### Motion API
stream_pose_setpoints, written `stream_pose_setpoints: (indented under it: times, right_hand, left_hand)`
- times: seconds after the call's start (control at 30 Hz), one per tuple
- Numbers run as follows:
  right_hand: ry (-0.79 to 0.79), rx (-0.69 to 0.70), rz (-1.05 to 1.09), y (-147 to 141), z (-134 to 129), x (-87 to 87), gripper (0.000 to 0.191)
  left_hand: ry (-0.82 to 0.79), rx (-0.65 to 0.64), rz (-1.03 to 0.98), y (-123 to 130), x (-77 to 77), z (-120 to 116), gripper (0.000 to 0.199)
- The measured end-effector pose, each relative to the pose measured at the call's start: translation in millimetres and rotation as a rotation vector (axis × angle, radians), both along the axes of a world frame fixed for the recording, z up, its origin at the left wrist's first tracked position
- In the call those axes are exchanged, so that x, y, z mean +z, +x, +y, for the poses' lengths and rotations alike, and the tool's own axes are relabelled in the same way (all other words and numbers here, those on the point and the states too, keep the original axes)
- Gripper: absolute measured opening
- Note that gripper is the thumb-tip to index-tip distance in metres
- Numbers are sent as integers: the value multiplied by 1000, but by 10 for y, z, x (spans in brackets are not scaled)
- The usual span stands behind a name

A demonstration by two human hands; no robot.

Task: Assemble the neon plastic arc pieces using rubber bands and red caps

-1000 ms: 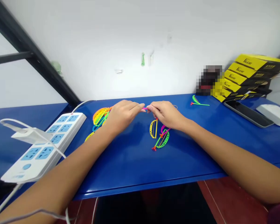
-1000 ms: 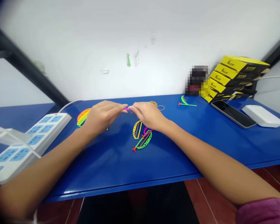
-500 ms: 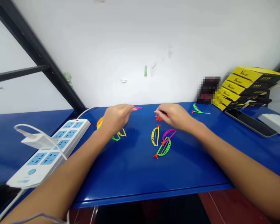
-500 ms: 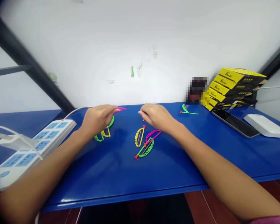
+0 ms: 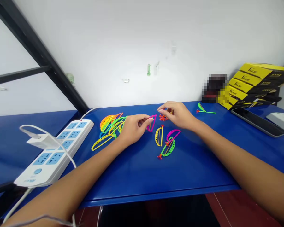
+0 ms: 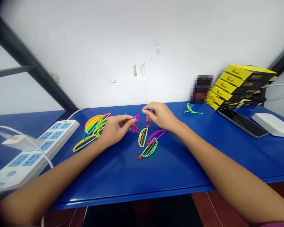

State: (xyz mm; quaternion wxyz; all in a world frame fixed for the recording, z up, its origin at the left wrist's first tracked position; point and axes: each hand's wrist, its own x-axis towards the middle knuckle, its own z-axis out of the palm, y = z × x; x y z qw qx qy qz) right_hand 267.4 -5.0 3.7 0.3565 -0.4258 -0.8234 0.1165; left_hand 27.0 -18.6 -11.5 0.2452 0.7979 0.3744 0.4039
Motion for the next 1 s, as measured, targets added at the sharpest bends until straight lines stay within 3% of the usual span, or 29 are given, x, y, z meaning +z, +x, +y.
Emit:
stream_pose_setpoints:
  times: [0.1, 0.27, 0.37, 0.5, 0.6, 0.9, 1.0]
  right_hand:
    - [-196, 158, 267, -192, -112, -12, 19]
    - [-250, 169, 362, -273, -149, -52, 13]
    - [-207, 128, 371, -269, -141, -64, 13]
    - [68, -61, 441, -320, -185, -71, 9]
    - [184, -109, 482, -376, -237, -78, 8]
    - [38, -117, 550, -429, -295, -66, 9]
    - [18, -133, 538, -409, -293, -57, 8]
  left_hand:
    - [-245, -44, -171, 15, 5, 12, 37]
    - [-408, -58, -280, 13, 24, 59, 48]
    - [-423, -65, -264, 1, 49, 76, 50]
    - [-547, -155, -220, -24, 113, 66, 53]
    - [-673, -268, -189, -51, 153, 51, 52]
    - [-806, -409, -131, -108, 135, 81, 48]
    - [-793, -310, -261, -96, 95, 111, 51]
